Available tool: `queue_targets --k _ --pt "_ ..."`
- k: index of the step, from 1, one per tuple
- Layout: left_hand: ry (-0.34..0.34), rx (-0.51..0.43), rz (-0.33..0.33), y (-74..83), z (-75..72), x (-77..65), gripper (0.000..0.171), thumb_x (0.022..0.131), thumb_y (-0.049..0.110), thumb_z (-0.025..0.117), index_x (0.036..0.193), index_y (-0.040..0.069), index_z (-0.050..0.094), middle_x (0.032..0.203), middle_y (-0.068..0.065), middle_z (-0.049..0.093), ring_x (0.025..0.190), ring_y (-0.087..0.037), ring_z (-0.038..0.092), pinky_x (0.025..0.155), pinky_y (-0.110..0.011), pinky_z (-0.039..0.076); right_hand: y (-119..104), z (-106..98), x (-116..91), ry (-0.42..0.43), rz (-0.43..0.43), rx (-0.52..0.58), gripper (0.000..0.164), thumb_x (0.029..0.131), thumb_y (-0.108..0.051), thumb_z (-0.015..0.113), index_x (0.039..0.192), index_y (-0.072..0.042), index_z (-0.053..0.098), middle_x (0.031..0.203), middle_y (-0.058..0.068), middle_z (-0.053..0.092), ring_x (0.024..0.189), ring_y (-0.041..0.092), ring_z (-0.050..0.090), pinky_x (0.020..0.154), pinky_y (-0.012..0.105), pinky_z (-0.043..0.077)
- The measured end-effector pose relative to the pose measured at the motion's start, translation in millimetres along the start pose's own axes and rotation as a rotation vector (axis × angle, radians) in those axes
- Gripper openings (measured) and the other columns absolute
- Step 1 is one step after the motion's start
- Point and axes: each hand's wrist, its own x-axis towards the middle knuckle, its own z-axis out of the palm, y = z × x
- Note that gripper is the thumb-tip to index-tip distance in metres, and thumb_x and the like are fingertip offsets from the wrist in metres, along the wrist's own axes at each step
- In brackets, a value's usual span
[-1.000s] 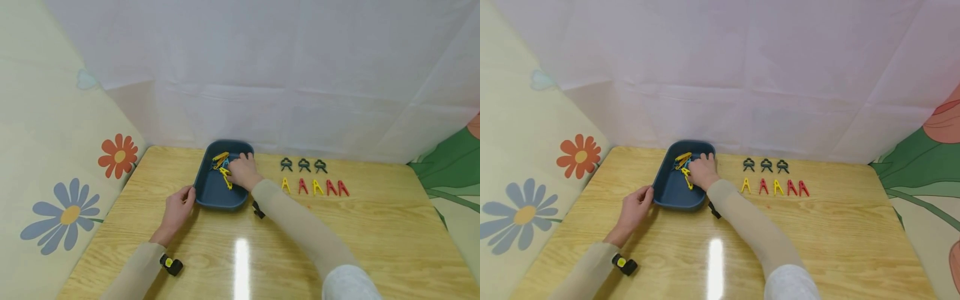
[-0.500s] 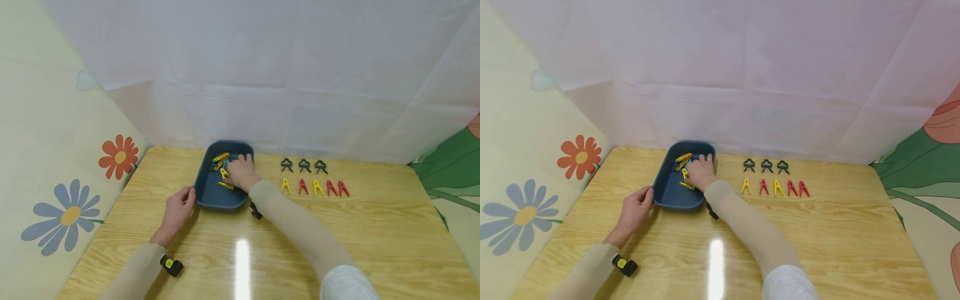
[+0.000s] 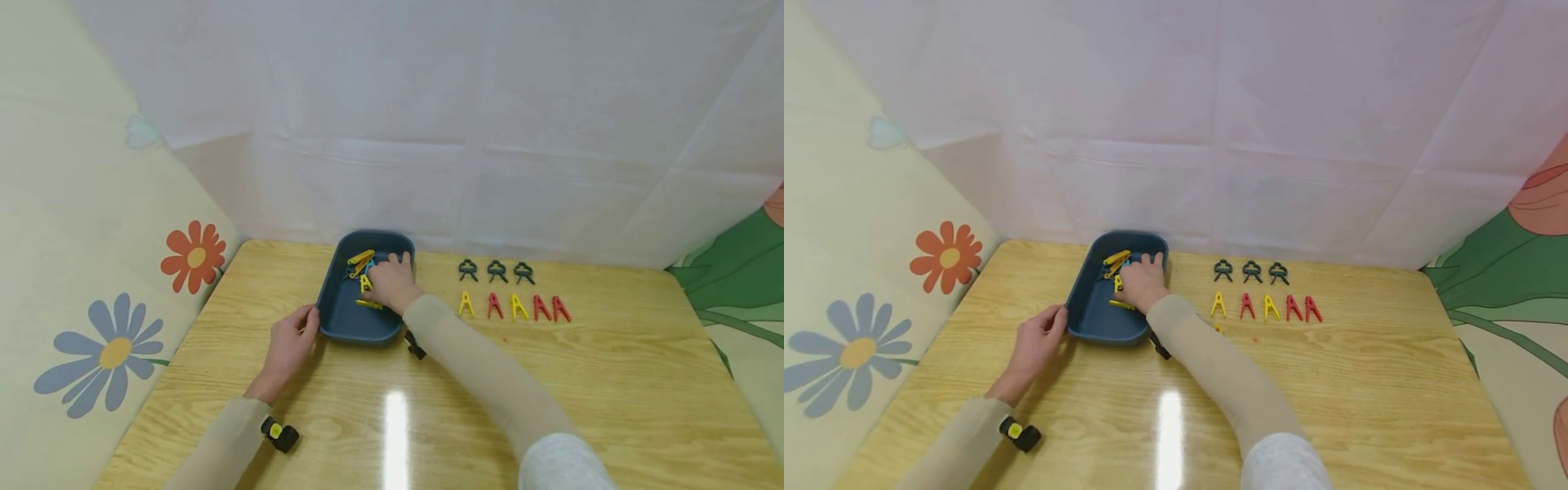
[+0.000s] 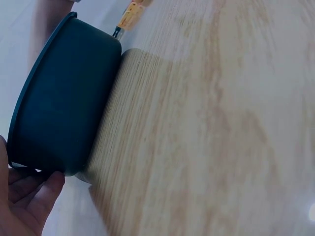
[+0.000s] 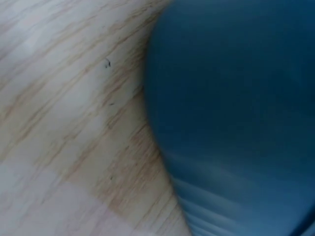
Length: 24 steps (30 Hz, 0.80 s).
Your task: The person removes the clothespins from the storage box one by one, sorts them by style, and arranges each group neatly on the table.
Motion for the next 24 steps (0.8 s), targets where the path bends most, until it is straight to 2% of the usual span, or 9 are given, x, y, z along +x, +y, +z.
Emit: queue_targets --k 5,10,17,24 --pt "-0.003 0.000 -0.002 -0.5 0.4 0.1 0.035 0.110 0.018 0.049 0.125 -0.005 0.071 0.115 -0.024 0.074 0.107 -0.035 0.071 0.088 -0.052 0.058 -1.3 -0.2 1.3 -0.020 0.010 -0.007 0.038 0.098 -0.060 0.064 0.095 -0.023 0.074 0.119 0.000 0.073 0.135 0.034 0.048 0.121 0.065 0.021" --pt "-0.004 0.005 0.004 -2.2 1.5 0.0 0.035 0.111 0.019 0.049 0.125 -0.004 0.071 0.114 -0.023 0.075 0.106 -0.036 0.071 0.088 -0.053 0.058 -2.5 -0.2 0.6 -0.023 0.034 0.007 0.043 0.098 -0.062 0.063 0.103 -0.022 0.077 0.127 0.002 0.072 0.140 0.035 0.046 0.122 0.066 0.019" --pt "-0.001 0.007 -0.009 -4.2 1.8 -0.5 0.034 0.110 0.019 0.050 0.124 -0.003 0.072 0.111 -0.021 0.075 0.105 -0.033 0.071 0.087 -0.049 0.058 -3.1 0.7 1.1 -0.023 0.057 0.018 0.033 0.099 -0.054 0.065 0.102 -0.022 0.073 0.123 0.000 0.072 0.140 0.035 0.046 0.122 0.065 0.019" --pt "-0.013 -0.002 -0.012 -4.0 1.0 0.5 0.037 0.111 0.021 0.048 0.125 -0.004 0.071 0.110 -0.022 0.075 0.104 -0.032 0.070 0.087 -0.050 0.058 -2.5 1.0 2.2 -0.006 0.067 0.029 0.028 0.099 -0.046 0.069 0.112 -0.021 0.073 0.124 0.002 0.071 0.135 0.034 0.049 0.121 0.065 0.020"
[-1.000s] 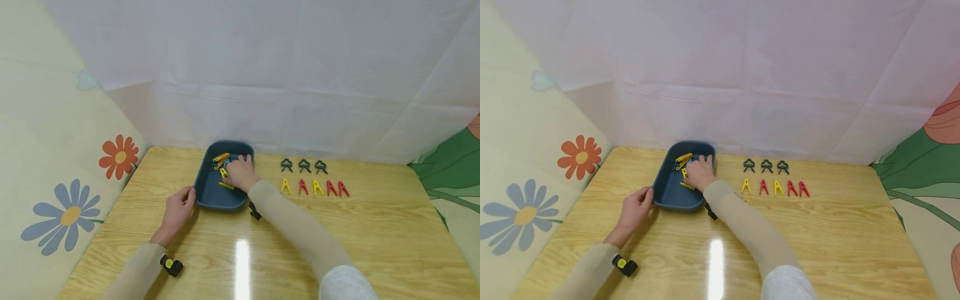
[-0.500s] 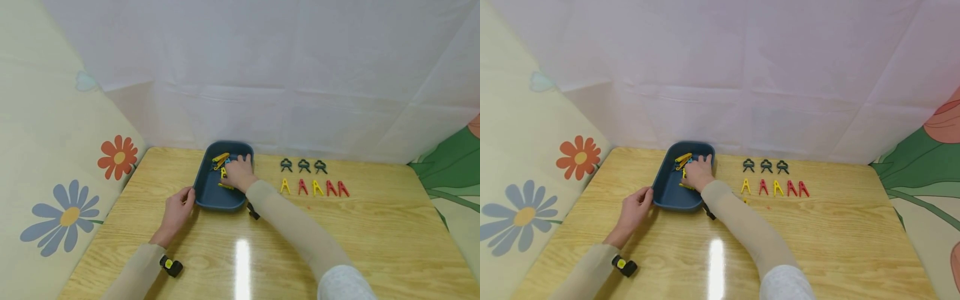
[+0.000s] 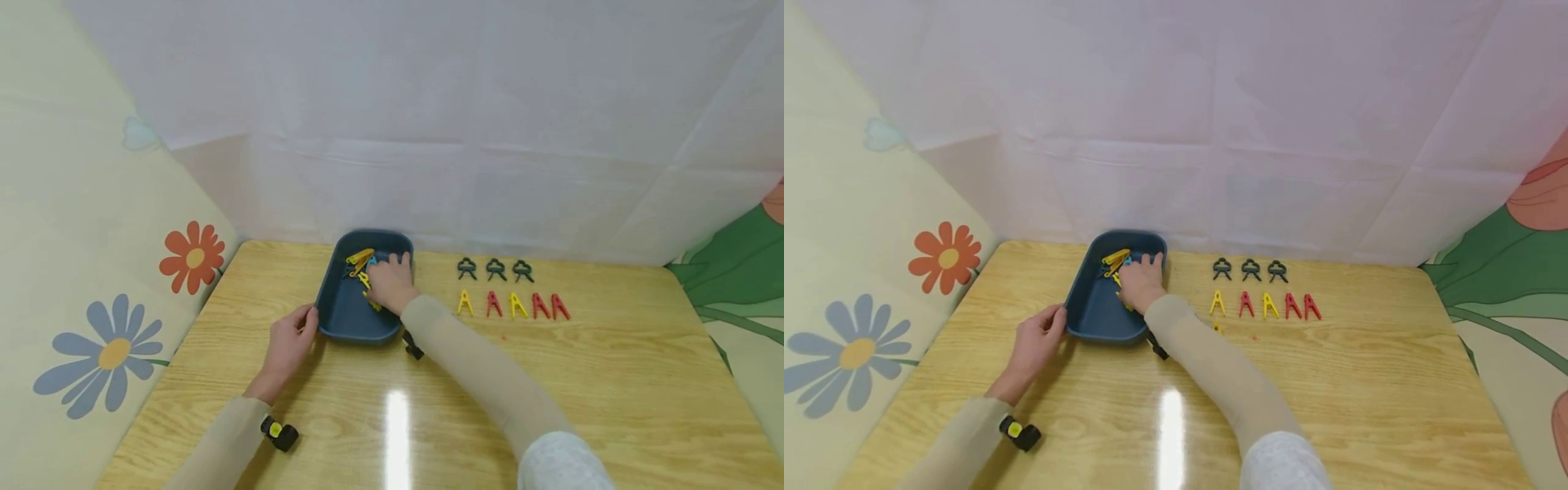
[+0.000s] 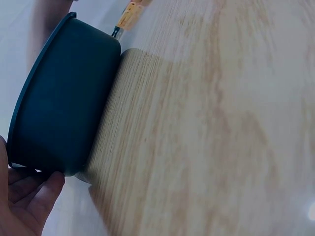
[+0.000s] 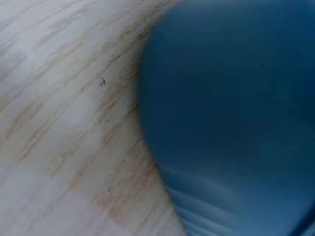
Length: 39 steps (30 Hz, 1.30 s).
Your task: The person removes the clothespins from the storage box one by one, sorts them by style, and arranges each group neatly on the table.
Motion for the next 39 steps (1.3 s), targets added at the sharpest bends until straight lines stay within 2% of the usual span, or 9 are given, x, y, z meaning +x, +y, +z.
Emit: queue_targets --k 7,16,20,24,29,32,36,39 --pt "0.007 0.009 -0.002 1.3 -0.6 -0.3 0.035 0.110 0.020 0.050 0.123 -0.003 0.072 0.107 -0.021 0.076 0.101 -0.029 0.071 0.085 -0.045 0.059 -1 0 0 0.003 0.017 -0.008 0.039 0.099 -0.043 0.069 0.129 -0.018 0.070 0.130 0.005 0.068 0.139 0.035 0.046 0.122 0.063 0.020" --pt "-0.004 0.018 -0.007 3.0 -0.3 0.9 0.038 0.111 0.021 0.048 0.126 -0.005 0.070 0.115 -0.024 0.074 0.107 -0.035 0.070 0.088 -0.052 0.058 2 -5 -5 0.065 0.002 0.025 0.028 0.103 -0.041 0.065 0.119 -0.019 0.071 0.128 0.002 0.070 0.132 0.031 0.051 0.122 0.061 0.023" --pt "0.001 0.021 0.001 4.1 -0.9 0.3 0.037 0.111 0.020 0.048 0.125 -0.004 0.071 0.110 -0.023 0.075 0.103 -0.034 0.071 0.086 -0.047 0.059 5 -10 -10 0.104 -0.007 0.032 0.030 0.104 -0.042 0.063 0.123 -0.020 0.070 0.128 0.000 0.071 0.130 0.029 0.052 0.122 0.059 0.024" --pt "0.020 0.041 0.007 3.8 -0.8 0.1 0.034 0.110 0.020 0.049 0.121 -0.002 0.073 0.102 -0.018 0.077 0.097 -0.027 0.070 0.081 -0.033 0.057 9 -19 -19 0.164 -0.032 0.060 0.028 0.103 -0.041 0.065 0.120 -0.019 0.071 0.115 -0.001 0.073 0.124 0.027 0.055 0.121 0.057 0.027" --pt "0.029 0.043 0.003 3.9 0.3 0.5 0.034 0.110 0.020 0.050 0.121 -0.002 0.074 0.100 -0.017 0.077 0.094 -0.025 0.070 0.079 -0.028 0.057 19 -31 -34 0.238 -0.060 0.072 0.024 0.102 -0.040 0.066 0.110 -0.018 0.071 0.098 -0.003 0.070 0.110 0.025 0.057 0.112 0.052 0.037" --pt "0.035 0.032 -0.002 3.6 1.5 1.1 0.033 0.109 0.019 0.051 0.121 -0.002 0.074 0.100 -0.018 0.077 0.093 -0.025 0.071 0.078 -0.022 0.055 28 -37 -43 0.262 -0.061 0.096 0.026 0.102 -0.040 0.067 0.114 -0.017 0.073 0.098 -0.003 0.071 0.106 0.024 0.059 0.110 0.050 0.040" --pt "0.034 0.029 -0.011 1.5 2.8 1.7 0.034 0.109 0.019 0.050 0.122 -0.003 0.073 0.103 -0.019 0.077 0.095 -0.025 0.072 0.077 -0.013 0.051 43 -41 -56 0.282 -0.053 0.153 0.029 0.102 -0.039 0.067 0.120 -0.016 0.073 0.103 -0.003 0.073 0.109 0.024 0.060 0.111 0.051 0.040" --pt "0.032 0.035 -0.011 1.2 3.0 1.8 0.035 0.110 0.020 0.050 0.123 -0.003 0.073 0.104 -0.019 0.077 0.098 -0.027 0.072 0.080 -0.022 0.055 55 -42 -67 0.297 -0.036 0.199 0.027 0.102 -0.036 0.068 0.119 -0.015 0.074 0.106 -0.001 0.073 0.112 0.026 0.059 0.112 0.052 0.039"
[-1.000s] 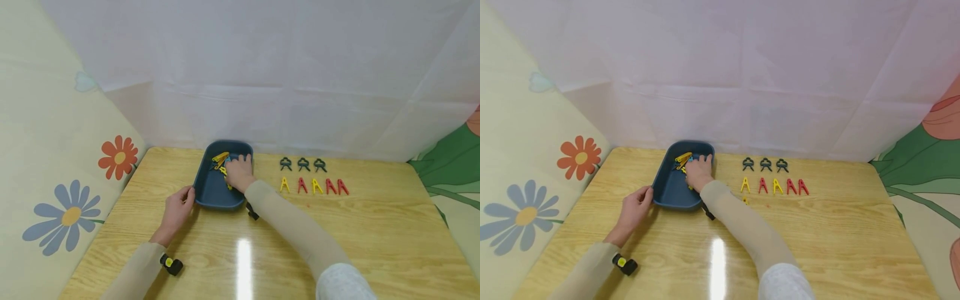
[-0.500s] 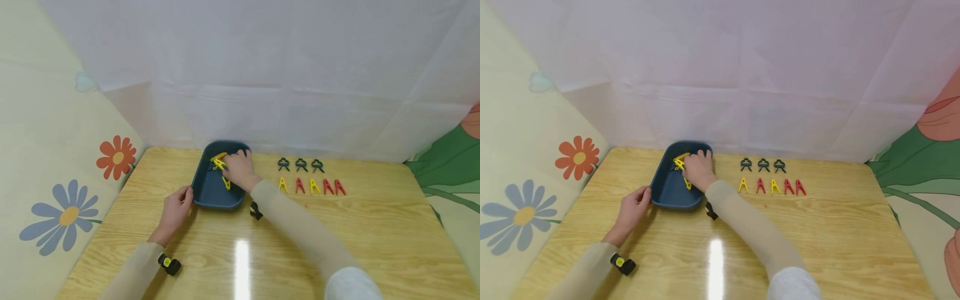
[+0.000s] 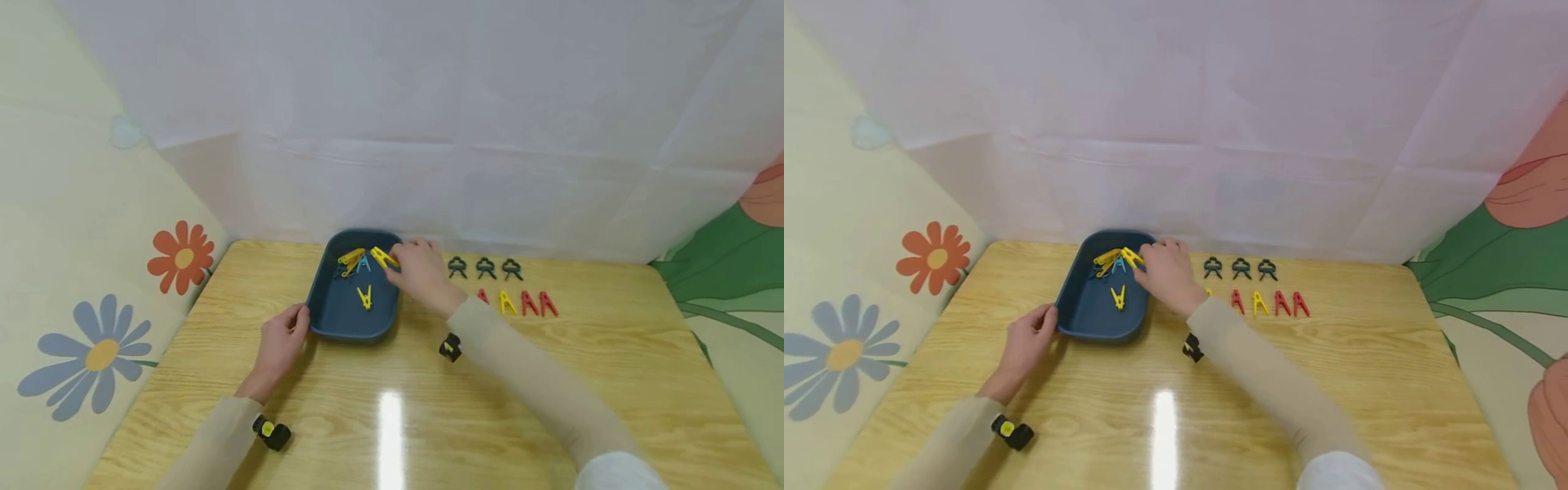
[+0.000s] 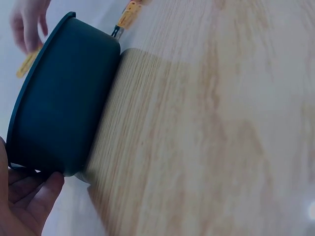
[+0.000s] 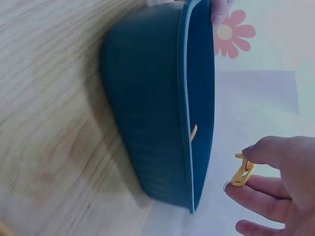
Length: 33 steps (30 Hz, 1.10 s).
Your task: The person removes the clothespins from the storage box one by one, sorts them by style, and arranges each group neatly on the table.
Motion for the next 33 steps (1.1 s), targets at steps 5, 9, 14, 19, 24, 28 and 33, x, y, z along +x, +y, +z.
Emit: queue_targets --k 5,9,14,19,24,28,33 --pt "0.002 -0.003 0.002 -0.7 -0.2 0.1 0.036 0.110 0.021 0.049 0.124 -0.003 0.073 0.106 -0.021 0.077 0.100 -0.031 0.072 0.083 -0.034 0.058 16 -10 -18 0.004 0.030 0.046 0.028 0.102 -0.035 0.068 0.119 -0.013 0.074 0.107 0.001 0.073 0.114 0.028 0.057 0.110 0.052 0.039" --pt "0.008 0.001 0.007 -1.4 -0.8 0.1 0.035 0.110 0.020 0.050 0.123 -0.003 0.073 0.103 -0.019 0.077 0.097 -0.025 0.071 0.079 -0.020 0.054 32 -15 -33 0.010 0.051 0.074 0.030 0.102 -0.035 0.068 0.119 -0.011 0.074 0.108 0.003 0.073 0.113 0.029 0.057 0.103 0.049 0.043" --pt "-0.004 -0.009 0.001 -1.9 -0.8 -0.3 0.037 0.110 0.022 0.049 0.123 -0.002 0.073 0.100 -0.018 0.077 0.095 -0.023 0.070 0.076 -0.011 0.048 52 -18 -53 0.045 0.071 0.094 0.030 0.101 -0.032 0.070 0.118 -0.009 0.075 0.109 0.006 0.074 0.111 0.031 0.059 0.101 0.052 0.043" --pt "-0.008 -0.011 0.001 -2.4 0.2 0.7 0.038 0.110 0.022 0.048 0.126 -0.004 0.071 0.109 -0.022 0.076 0.102 -0.031 0.071 0.077 -0.009 0.045 73 -19 -70 0.085 0.088 0.087 0.029 0.099 -0.028 0.072 0.119 -0.006 0.075 0.109 0.008 0.076 0.113 0.036 0.060 0.102 0.056 0.043" --pt "-0.004 -0.010 0.004 -1.6 0.1 0.8 0.037 0.110 0.021 0.049 0.125 -0.004 0.072 0.111 -0.022 0.076 0.104 -0.031 0.071 0.077 -0.007 0.044 96 -19 -92 0.104 0.133 0.111 0.032 0.099 -0.026 0.073 0.120 -0.003 0.074 0.111 0.013 0.075 0.115 0.040 0.059 0.102 0.061 0.043" --pt "-0.010 -0.009 0.007 -0.8 0.1 0.2 0.037 0.110 0.021 0.049 0.124 -0.003 0.072 0.105 -0.020 0.077 0.100 -0.029 0.070 0.077 -0.009 0.046 117 -18 -111 0.110 0.182 0.144 0.034 0.098 -0.025 0.073 0.122 0.000 0.072 0.112 0.016 0.075 0.115 0.042 0.059 0.100 0.062 0.043" --pt "-0.005 -0.001 0.013 -0.3 0.0 -0.8 0.036 0.110 0.021 0.049 0.124 -0.002 0.073 0.101 -0.018 0.077 0.097 -0.027 0.070 0.077 -0.011 0.047 146 -14 -135 0.130 0.248 0.148 0.033 0.097 -0.020 0.072 0.119 0.004 0.072 0.109 0.020 0.075 0.113 0.047 0.059 0.098 0.066 0.042"
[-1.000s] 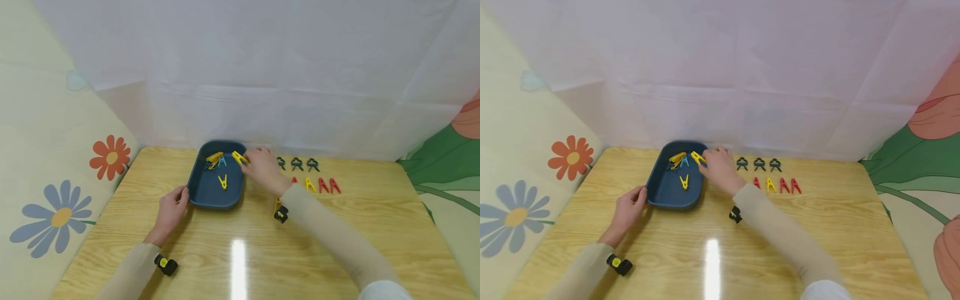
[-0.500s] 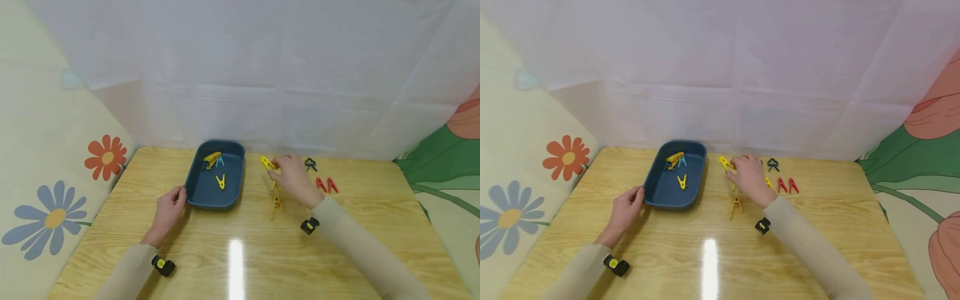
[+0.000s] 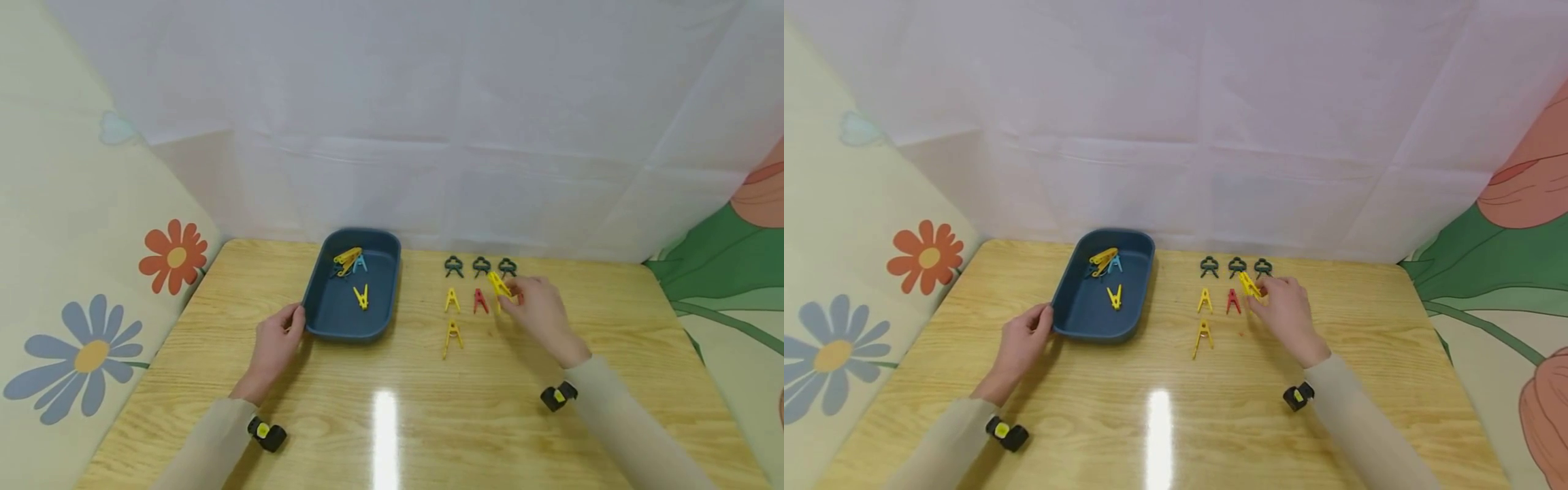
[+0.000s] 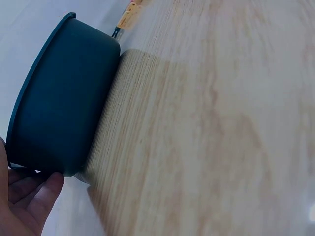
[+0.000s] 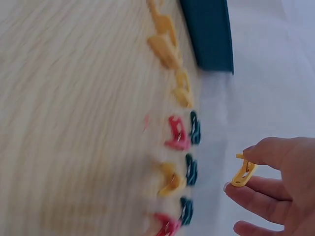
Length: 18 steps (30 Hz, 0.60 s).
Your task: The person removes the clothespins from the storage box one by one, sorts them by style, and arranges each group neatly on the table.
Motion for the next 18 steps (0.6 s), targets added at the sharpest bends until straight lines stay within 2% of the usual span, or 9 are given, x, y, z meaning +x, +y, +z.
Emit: queue_targets --k 7,11,15,16,18 --pt "-0.006 -0.003 -0.003 -0.2 -0.1 -0.7 0.037 0.111 0.021 0.049 0.125 -0.004 0.072 0.098 -0.018 0.077 0.096 -0.029 0.071 0.078 -0.016 0.051 41 -9 -20 0.038 0.067 -0.014 0.031 0.097 -0.017 0.071 0.114 0.009 0.071 0.102 0.025 0.073 0.099 0.045 0.063 0.084 0.060 0.050" --pt "-0.004 -0.002 -0.010 -1.2 0.2 -0.4 0.037 0.111 0.021 0.048 0.125 -0.004 0.071 0.102 -0.020 0.077 0.100 -0.031 0.071 0.083 -0.033 0.058 59 -12 -26 0.064 0.090 -0.011 0.029 0.096 -0.015 0.072 0.110 0.011 0.071 0.101 0.027 0.073 0.090 0.043 0.067 0.076 0.056 0.054" --pt "0.004 -0.003 -0.010 -1.7 0.4 0.2 0.037 0.110 0.021 0.049 0.125 -0.005 0.071 0.109 -0.024 0.075 0.104 -0.035 0.071 0.086 -0.049 0.058 73 -15 -30 0.050 0.146 0.019 0.033 0.097 -0.016 0.071 0.115 0.012 0.069 0.104 0.030 0.072 0.085 0.040 0.069 0.071 0.052 0.057" --pt "0.007 0.001 -0.008 -1.5 0.5 0.4 0.037 0.110 0.021 0.049 0.125 -0.005 0.071 0.111 -0.024 0.075 0.105 -0.035 0.071 0.087 -0.048 0.058 76 -16 -31 0.040 0.161 0.026 0.035 0.097 -0.016 0.070 0.116 0.013 0.068 0.105 0.030 0.072 0.086 0.039 0.069 0.072 0.051 0.057" --pt "0.011 0.005 -0.006 -1.2 0.2 0.5 0.036 0.110 0.020 0.050 0.123 -0.005 0.072 0.109 -0.023 0.076 0.104 -0.034 0.071 0.085 -0.038 0.059 81 -18 -33 0.028 0.176 0.031 0.037 0.098 -0.017 0.069 0.118 0.013 0.066 0.107 0.031 0.071 0.087 0.040 0.069 0.074 0.053 0.056"
